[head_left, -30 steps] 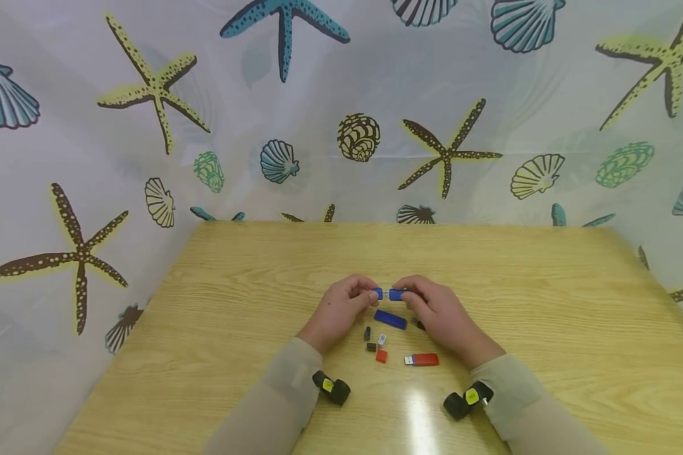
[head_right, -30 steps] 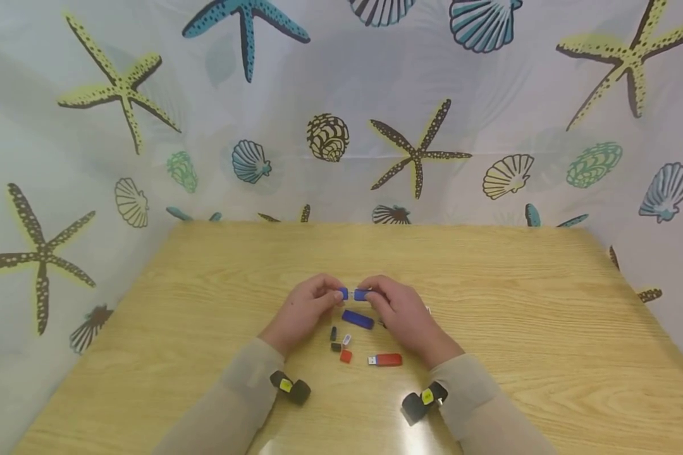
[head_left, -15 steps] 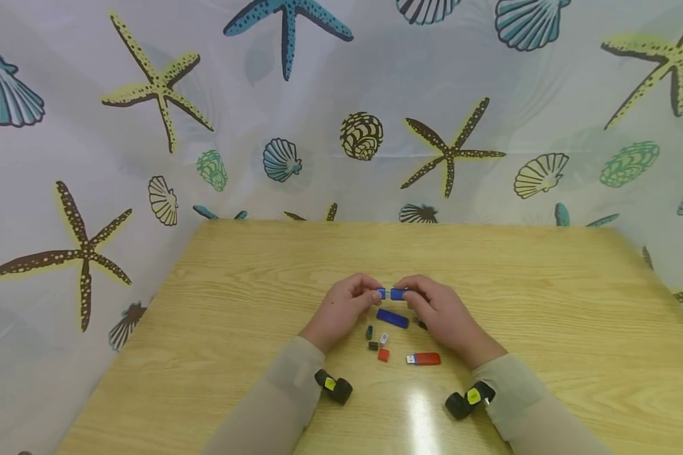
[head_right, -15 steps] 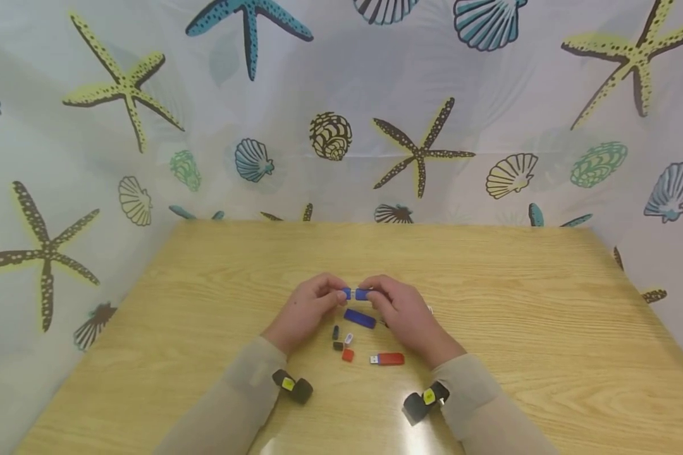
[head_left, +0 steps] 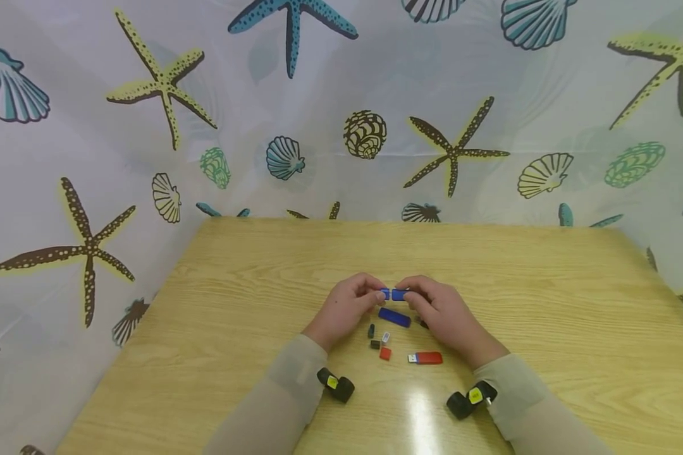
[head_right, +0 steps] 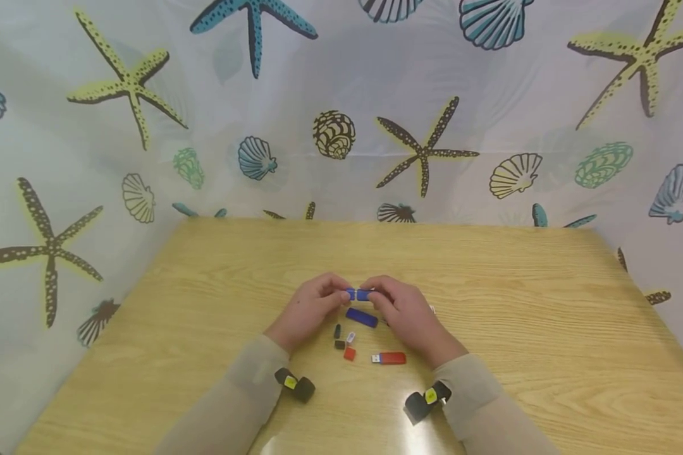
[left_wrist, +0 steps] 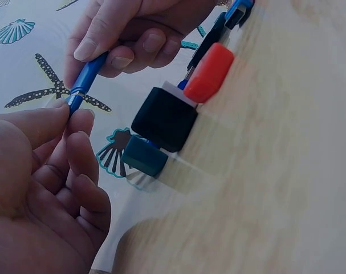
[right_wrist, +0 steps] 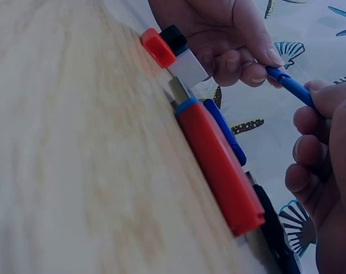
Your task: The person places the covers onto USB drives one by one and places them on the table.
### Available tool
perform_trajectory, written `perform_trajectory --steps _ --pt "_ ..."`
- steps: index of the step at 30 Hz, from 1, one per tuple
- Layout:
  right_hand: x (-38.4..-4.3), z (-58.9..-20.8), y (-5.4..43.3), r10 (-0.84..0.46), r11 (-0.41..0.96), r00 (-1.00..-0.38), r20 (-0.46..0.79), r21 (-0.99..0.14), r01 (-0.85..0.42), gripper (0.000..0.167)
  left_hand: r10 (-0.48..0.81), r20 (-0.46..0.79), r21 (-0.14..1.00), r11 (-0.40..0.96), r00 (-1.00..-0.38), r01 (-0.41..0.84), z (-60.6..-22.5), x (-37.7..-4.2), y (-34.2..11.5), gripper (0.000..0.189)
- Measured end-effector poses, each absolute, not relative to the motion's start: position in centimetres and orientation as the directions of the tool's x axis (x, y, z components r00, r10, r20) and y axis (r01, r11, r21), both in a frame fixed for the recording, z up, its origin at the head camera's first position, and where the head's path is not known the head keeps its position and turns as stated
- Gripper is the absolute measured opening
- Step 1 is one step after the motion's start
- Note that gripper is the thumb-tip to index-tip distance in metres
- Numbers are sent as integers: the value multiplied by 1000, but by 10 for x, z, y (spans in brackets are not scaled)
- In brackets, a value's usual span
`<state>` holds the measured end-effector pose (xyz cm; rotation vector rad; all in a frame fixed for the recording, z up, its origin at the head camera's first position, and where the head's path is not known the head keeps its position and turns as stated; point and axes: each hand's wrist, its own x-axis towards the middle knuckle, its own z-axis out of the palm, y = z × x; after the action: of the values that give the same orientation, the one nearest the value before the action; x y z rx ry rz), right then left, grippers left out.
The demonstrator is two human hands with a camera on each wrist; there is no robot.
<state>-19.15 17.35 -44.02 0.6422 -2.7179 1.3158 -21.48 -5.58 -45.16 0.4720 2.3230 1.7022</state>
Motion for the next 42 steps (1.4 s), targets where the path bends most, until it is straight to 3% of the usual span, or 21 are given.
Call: perform_trajectory --steps 42 --pt "-190 -439 170 -382 506 -895 229 -759 -410 16 502 15 987 132 -865 94 -451 -209 -54 9"
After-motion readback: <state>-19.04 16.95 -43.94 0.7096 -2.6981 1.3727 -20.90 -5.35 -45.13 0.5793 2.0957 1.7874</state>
